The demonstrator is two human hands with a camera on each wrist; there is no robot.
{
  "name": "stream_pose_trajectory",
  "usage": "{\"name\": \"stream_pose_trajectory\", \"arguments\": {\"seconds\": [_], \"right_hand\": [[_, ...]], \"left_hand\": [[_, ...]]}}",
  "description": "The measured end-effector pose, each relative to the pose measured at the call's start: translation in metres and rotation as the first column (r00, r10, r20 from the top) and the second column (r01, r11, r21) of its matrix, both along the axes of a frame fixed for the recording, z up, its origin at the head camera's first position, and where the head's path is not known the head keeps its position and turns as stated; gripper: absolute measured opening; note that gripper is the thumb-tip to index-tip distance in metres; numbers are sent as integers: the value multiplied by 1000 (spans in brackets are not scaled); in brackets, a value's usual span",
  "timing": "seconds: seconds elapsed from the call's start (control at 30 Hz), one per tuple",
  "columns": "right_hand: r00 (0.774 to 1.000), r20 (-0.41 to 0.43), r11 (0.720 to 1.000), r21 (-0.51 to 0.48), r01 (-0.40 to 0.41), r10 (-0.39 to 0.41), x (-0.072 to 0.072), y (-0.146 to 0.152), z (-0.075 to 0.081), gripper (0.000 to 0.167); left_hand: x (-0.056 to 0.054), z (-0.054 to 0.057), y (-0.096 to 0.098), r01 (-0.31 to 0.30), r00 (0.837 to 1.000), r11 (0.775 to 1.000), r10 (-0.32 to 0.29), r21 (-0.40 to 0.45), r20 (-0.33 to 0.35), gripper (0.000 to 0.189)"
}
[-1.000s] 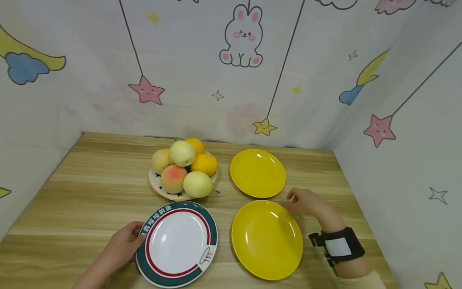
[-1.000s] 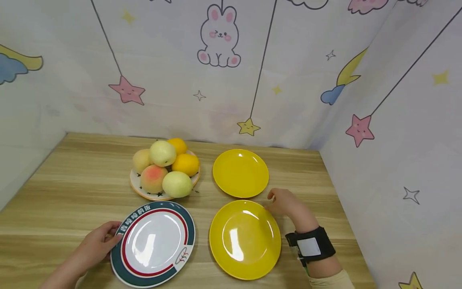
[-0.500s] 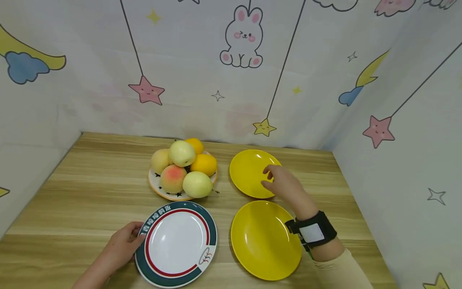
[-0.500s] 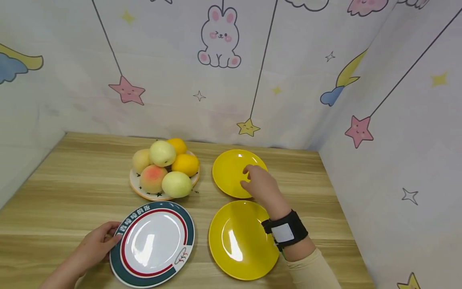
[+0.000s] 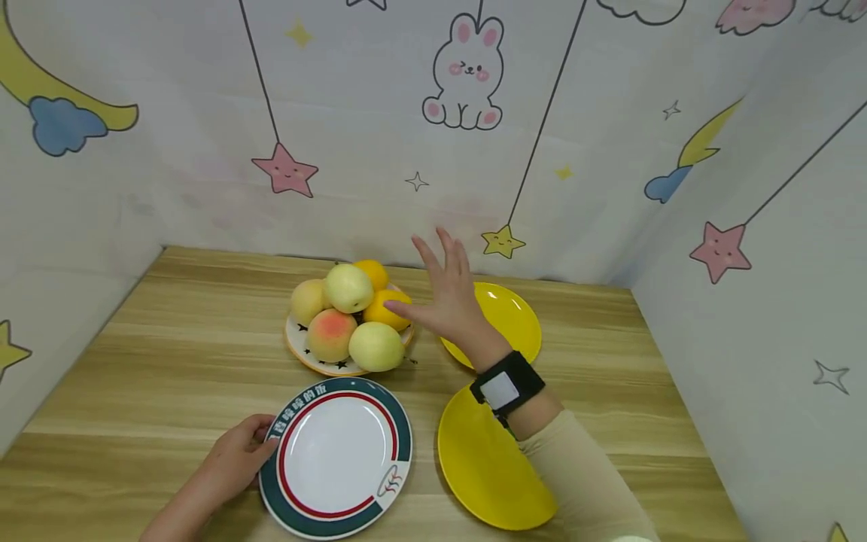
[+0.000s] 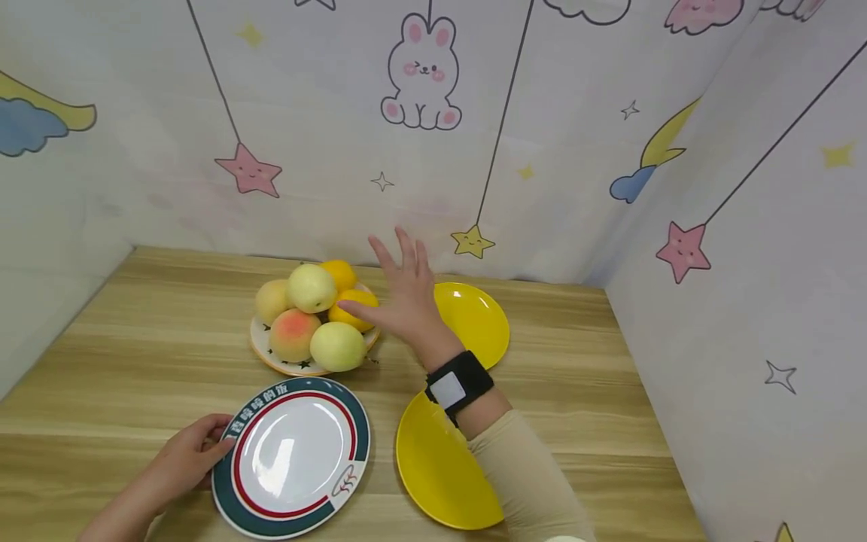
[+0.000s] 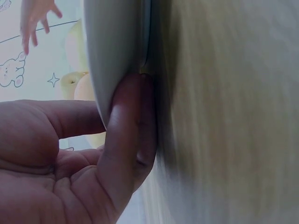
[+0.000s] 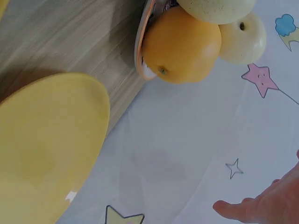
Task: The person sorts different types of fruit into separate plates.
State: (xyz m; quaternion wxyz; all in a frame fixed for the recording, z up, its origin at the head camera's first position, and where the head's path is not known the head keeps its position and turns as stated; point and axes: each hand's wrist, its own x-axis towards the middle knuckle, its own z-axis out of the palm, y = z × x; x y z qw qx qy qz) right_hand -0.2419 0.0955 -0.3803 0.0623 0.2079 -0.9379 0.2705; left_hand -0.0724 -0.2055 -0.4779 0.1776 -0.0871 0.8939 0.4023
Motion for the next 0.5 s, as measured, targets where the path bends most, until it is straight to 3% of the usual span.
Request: {"name": "stream_pose_trajectory", "arguments": {"seconds": [0.13,0.27,0.5], "right_hand": [[997,-54,998,-33,-50,48,-11,-29,5,109],[997,-4,997,-38,-74,73,-19,-58,11,107],[995,46,992,82,-96,92,-30,-100,15,101]], "left_hand": [[-1,0,0,7,1000,1000,-7,-6,-2,43],[-1,-1,-1,6,1000,1000,-6,-12,2,42],[0,-2,-1,5,1000,1000,-5,-6,2,43]]}}
